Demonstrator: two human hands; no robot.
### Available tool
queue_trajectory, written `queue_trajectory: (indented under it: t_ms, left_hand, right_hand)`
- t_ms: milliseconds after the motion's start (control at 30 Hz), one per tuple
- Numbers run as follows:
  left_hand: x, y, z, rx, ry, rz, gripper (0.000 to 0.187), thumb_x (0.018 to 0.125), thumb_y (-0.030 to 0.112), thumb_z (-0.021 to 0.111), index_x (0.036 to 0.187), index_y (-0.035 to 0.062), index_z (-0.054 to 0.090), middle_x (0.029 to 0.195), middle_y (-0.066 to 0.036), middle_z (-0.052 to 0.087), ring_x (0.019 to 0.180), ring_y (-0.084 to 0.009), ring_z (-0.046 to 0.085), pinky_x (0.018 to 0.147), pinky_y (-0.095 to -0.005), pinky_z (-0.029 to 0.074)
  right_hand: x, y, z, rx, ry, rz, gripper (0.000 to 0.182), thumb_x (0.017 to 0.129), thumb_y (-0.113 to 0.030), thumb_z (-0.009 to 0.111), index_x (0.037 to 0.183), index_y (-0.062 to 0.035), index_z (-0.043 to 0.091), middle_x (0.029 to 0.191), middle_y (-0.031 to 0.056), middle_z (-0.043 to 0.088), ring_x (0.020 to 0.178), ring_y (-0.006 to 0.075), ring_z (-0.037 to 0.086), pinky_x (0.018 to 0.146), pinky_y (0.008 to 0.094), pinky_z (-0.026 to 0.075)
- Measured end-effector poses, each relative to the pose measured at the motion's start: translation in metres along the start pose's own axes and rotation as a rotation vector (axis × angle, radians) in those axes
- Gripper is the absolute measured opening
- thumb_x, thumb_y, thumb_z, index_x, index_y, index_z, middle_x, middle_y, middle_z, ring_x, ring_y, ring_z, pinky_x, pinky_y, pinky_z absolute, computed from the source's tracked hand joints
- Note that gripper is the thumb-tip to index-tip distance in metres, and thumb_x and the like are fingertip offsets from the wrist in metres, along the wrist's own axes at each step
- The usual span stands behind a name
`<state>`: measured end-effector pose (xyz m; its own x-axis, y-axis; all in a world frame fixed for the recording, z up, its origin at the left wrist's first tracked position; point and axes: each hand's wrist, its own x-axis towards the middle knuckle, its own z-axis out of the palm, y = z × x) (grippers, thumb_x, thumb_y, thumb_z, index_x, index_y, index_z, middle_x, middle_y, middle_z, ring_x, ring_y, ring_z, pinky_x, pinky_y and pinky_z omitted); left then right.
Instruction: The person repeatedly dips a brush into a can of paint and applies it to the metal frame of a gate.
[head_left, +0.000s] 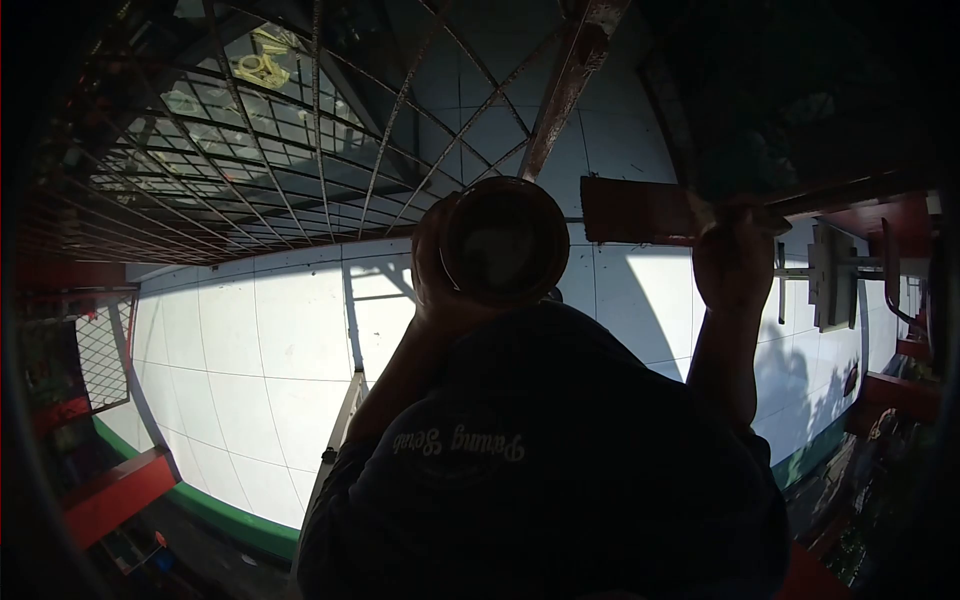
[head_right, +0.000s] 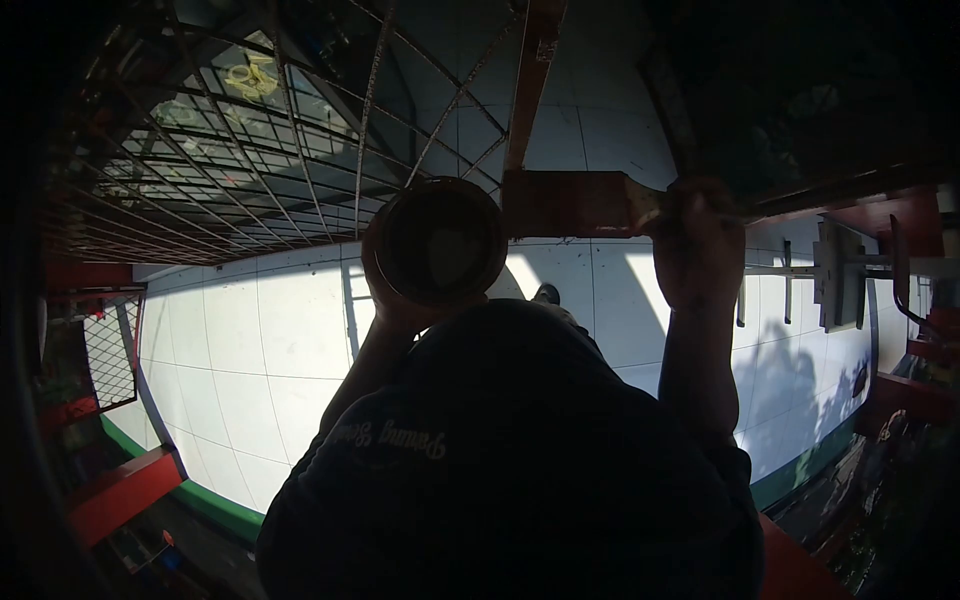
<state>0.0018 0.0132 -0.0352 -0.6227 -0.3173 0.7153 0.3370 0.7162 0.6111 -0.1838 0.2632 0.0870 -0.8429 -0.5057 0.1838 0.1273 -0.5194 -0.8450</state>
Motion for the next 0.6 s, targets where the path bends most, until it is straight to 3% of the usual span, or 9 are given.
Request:
queue_trajectory:
  t_ms: [133, 233, 500, 600]
  left_hand:
    - [0.002, 0.005, 0.003, 0.044, 0.047, 0.024, 0.126, 0.058, 0.045, 0.096, 0.148, -0.0003, 0.020, 0.136, -0.025, 0.047, 0.124, -0.0382, 0.054, 0.100, -0.0488, 0.050]
    - [0.006, 0.009, 0.005, 0.081, 0.095, 0.075, 0.123, 0.059, 0.047, 0.095, 0.146, -0.0012, 0.024, 0.134, -0.027, 0.048, 0.122, -0.0391, 0.056, 0.097, -0.0489, 0.053]
    - [0.013, 0.014, -0.003, 0.252, 0.195, 0.135, 0.118, 0.060, 0.052, 0.094, 0.145, 0.0009, 0.029, 0.133, -0.025, 0.049, 0.118, -0.0393, 0.057, 0.094, -0.0491, 0.053]
    - [0.013, 0.011, -0.003, 0.227, 0.219, 0.137, 0.116, 0.061, 0.055, 0.092, 0.144, 0.0018, 0.030, 0.132, -0.025, 0.049, 0.118, -0.0389, 0.057, 0.093, -0.0493, 0.053]
  right_hand:
    - [0.014, -0.019, 0.032, -0.330, -0.252, -0.246, 0.020, 0.088, -0.004, 0.069, 0.106, 0.0020, 0.061, 0.090, 0.0104, 0.066, 0.081, 0.0186, 0.068, 0.071, 0.0329, 0.058]
    - [0.017, -0.027, 0.061, -0.501, -0.308, -0.283, 0.022, 0.083, -0.003, 0.075, 0.102, 0.0012, 0.064, 0.086, 0.0097, 0.068, 0.079, 0.0165, 0.069, 0.069, 0.0293, 0.058]
    - [0.022, -0.016, 0.092, -0.540, -0.415, -0.119, 0.018, 0.081, 0.002, 0.077, 0.095, -0.0007, 0.067, 0.083, 0.0082, 0.070, 0.075, 0.0142, 0.071, 0.063, 0.0247, 0.057]
    - [0.024, -0.016, 0.110, -0.724, -0.492, -0.136, 0.017, 0.081, 0.001, 0.078, 0.094, -0.0016, 0.067, 0.078, 0.0067, 0.070, 0.071, 0.0126, 0.071, 0.060, 0.0238, 0.055]
